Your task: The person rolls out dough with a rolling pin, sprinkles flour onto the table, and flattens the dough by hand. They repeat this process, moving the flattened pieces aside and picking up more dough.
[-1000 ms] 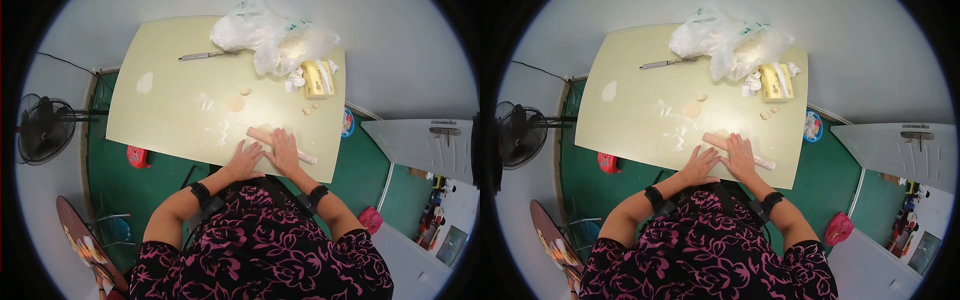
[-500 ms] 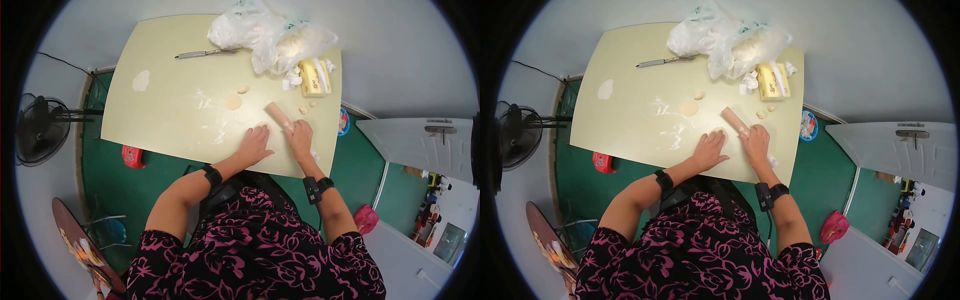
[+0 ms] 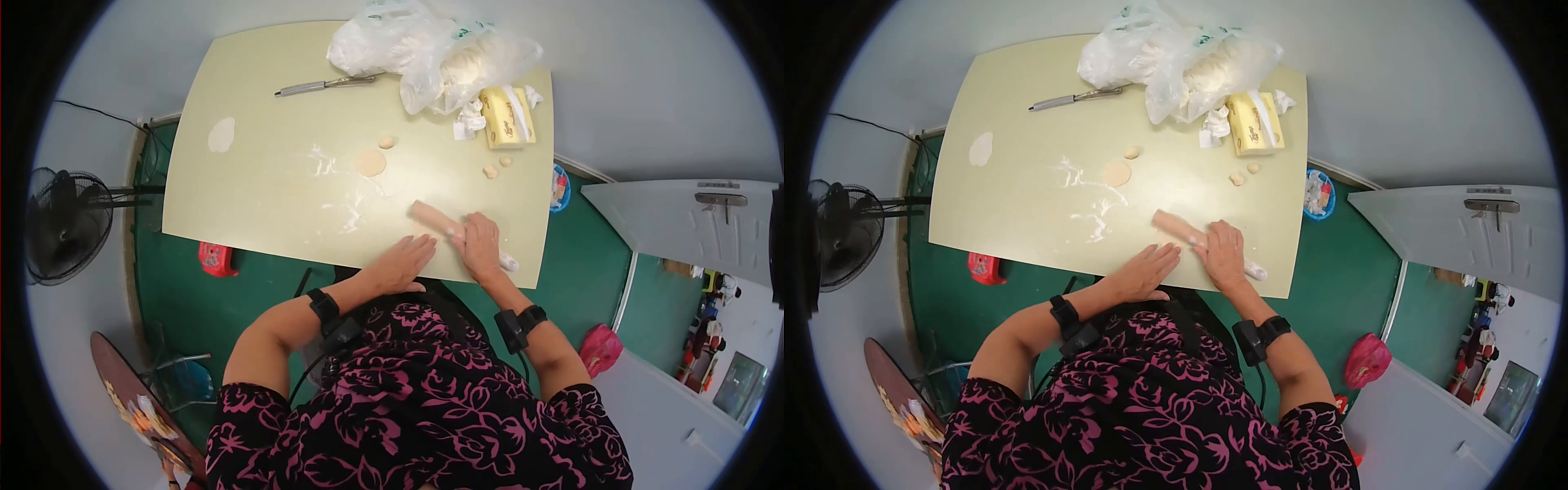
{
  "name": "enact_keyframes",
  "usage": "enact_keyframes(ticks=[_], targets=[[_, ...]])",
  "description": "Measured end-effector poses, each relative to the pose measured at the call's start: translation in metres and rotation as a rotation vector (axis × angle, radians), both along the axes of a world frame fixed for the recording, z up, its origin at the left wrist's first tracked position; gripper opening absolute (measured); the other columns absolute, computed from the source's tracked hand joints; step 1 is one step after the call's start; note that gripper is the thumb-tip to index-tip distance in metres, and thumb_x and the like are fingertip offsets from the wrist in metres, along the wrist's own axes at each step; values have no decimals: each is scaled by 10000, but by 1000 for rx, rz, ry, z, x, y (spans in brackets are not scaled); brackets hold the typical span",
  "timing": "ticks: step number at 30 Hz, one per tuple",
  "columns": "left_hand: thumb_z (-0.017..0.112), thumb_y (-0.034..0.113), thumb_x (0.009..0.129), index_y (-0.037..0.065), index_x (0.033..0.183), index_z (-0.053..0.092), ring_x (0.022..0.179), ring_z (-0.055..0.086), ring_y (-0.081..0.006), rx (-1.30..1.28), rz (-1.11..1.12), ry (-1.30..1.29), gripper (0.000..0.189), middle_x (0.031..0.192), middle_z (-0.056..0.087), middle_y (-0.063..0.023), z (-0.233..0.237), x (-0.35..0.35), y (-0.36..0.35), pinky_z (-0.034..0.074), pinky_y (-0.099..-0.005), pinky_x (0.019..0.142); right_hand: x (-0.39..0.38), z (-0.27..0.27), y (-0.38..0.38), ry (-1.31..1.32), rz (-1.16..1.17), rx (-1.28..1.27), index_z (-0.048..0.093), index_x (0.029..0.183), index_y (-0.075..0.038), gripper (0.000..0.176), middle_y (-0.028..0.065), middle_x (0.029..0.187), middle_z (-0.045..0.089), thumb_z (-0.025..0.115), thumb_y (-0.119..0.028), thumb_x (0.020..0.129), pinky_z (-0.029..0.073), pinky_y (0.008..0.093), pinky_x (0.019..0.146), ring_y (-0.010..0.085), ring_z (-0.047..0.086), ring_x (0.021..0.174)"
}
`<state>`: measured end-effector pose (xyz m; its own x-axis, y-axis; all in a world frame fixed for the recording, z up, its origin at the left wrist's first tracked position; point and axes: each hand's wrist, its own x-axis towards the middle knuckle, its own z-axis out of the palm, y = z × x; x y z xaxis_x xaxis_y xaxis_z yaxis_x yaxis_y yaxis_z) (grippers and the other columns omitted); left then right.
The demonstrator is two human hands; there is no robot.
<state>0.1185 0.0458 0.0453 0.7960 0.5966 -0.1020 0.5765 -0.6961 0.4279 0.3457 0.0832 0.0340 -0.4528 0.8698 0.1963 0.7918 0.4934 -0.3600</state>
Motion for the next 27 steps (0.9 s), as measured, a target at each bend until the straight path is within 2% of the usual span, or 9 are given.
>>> enact_keyframes(ticks=[4, 7, 10, 13, 16, 17, 21, 27], targets=[[602, 519, 776, -74, 1322, 366, 1346, 272, -327, -4, 39, -50, 840, 1413, 338, -210, -9, -1, -5, 220, -485, 1086, -14, -7, -4, -154, 33, 2, 524, 1096, -14, 468, 197, 1305, 424, 644, -340, 782, 251, 539, 1037, 353, 371, 1262], [588, 525, 788, -70, 1317, 374, 1344, 275, -324, -17, 54, -40, 824, 1415, 335, -212, -2, 1, -8, 218, -487, 1086, -13, -3, 36, -242, -126, 80, 515, 1183, -29, 556, 205, 1377, 373, 579, -438, 811, 195, 564, 1065, 345, 294, 1328], [583, 510, 799, -58, 1313, 385, 1330, 299, -317, -39, 63, -55, 791, 1410, 343, -207, 4, 1, 0, 219, -489, 1085, -13, 4, 42, -203, -162, -68, 483, 1265, -40, 613, 206, 1401, 354, 542, -468, 829, 170, 570, 1072, 344, 265, 1345], [598, 472, 796, -43, 1310, 396, 1304, 334, -309, -19, 129, -93, 755, 1393, 366, -192, -7, -5, 5, 225, -496, 1078, -18, -5, -1, -154, -89, -146, 461, 1289, -30, 634, 205, 1415, 339, 538, -468, 838, 161, 566, 1077, 343, 250, 1356], [617, 433, 789, -29, 1307, 405, 1279, 359, -299, 36, 185, -58, 726, 1370, 389, -175, -12, -7, -3, 242, -496, 1059, -14, -12, -11, -223, -51, -105, 433, 1317, -28, 657, 202, 1427, 326, 533, -472, 843, 159, 567, 1077, 340, 240, 1363], [623, 422, 785, -26, 1303, 409, 1273, 365, -294, 51, 195, -59, 717, 1358, 398, -170, -11, -6, -4, 252, -491, 1048, -14, -17, 2, -224, -104, -23, 421, 1322, -24, 673, 207, 1422, 330, 544, -473, 835, 159, 565, 1078, 341, 240, 1361], [633, 405, 781, -16, 1288, 424, 1254, 380, -281, 27, 216, -39, 692, 1328, 416, -158, -1, -5, -1, 278, -466, 1007, -3, 4, 60, -188, -260, -58, 427, 1312, -21, 654, 215, 1420, 326, 548, -455, 838, 148, 560, 1082, 341, 229, 1365], [615, 404, 798, -19, 1257, 453, 1248, 374, -285, 24, 207, -40, 645, 1316, 425, -149, -2, -10, 1, 282, -483, 1001, -16, -2, -15, -184, -38, -202, 451, 1290, -22, 618, 199, 1431, 319, 535, -448, 850, 158, 550, 1084, 328, 233, 1368]])
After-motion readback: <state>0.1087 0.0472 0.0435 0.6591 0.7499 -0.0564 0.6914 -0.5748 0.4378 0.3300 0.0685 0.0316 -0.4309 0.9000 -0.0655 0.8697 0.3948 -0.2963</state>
